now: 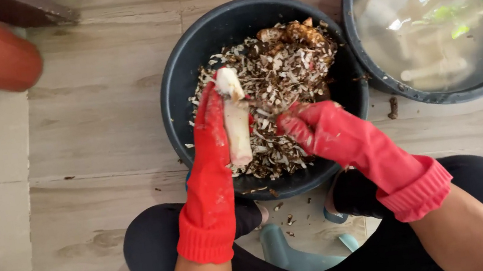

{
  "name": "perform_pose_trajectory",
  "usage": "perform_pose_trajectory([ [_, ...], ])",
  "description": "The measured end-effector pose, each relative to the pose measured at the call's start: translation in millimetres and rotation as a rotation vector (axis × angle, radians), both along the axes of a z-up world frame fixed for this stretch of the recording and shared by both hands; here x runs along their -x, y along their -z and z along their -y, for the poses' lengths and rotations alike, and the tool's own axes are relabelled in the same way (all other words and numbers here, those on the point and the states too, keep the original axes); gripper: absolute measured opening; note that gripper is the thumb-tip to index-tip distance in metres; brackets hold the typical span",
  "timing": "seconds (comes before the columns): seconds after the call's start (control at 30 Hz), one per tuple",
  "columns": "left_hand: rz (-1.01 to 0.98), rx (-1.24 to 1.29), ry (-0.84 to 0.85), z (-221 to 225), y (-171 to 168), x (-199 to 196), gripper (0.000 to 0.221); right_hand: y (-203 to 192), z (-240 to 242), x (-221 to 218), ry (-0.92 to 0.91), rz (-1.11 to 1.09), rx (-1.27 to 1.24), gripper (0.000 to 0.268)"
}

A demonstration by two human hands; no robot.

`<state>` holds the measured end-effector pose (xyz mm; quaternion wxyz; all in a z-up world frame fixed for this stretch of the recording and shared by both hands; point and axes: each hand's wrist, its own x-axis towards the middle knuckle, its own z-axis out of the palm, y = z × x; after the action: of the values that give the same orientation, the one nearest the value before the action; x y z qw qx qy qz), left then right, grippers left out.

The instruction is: A person wearing red rubber gloves uses a knife to peel the skin off a root vegetable over a bin of peels.

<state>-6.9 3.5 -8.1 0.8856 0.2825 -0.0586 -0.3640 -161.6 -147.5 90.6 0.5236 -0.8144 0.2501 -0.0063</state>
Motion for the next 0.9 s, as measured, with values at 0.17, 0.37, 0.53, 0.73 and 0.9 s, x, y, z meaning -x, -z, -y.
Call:
perform_pose_trajectory([
  [0.17,0.193,-0.357,0.053,-2.4,-19.3,1.5,0.047,8.9,8.6,1.6,-0.118,-0.019,0.010,0.042],
  [0.37,-0.084,-0.391,0.225,2.3,-22.0,12.9,0.055,86.4,24.4,-6.3,0.084,-0.090,0.252,0.048],
  [0.53,-0.188,-0.279,0.267,1.0,-2.3,7.1,0.049,78.9,28.4,-17.2,0.250,-0.113,0.258,0.039],
  [0.73,0.218,-0.554,0.292,3.8,-41.3,12.9,0.065,29.8,10.6,-8.3,0.239,-0.092,0.214,0.041],
  [0.9,0.678,-0.839,0.253,6.3,-56.7,22.4,0.073,10.2,-1.0,-1.5,0.170,-0.096,0.167,0.048],
])
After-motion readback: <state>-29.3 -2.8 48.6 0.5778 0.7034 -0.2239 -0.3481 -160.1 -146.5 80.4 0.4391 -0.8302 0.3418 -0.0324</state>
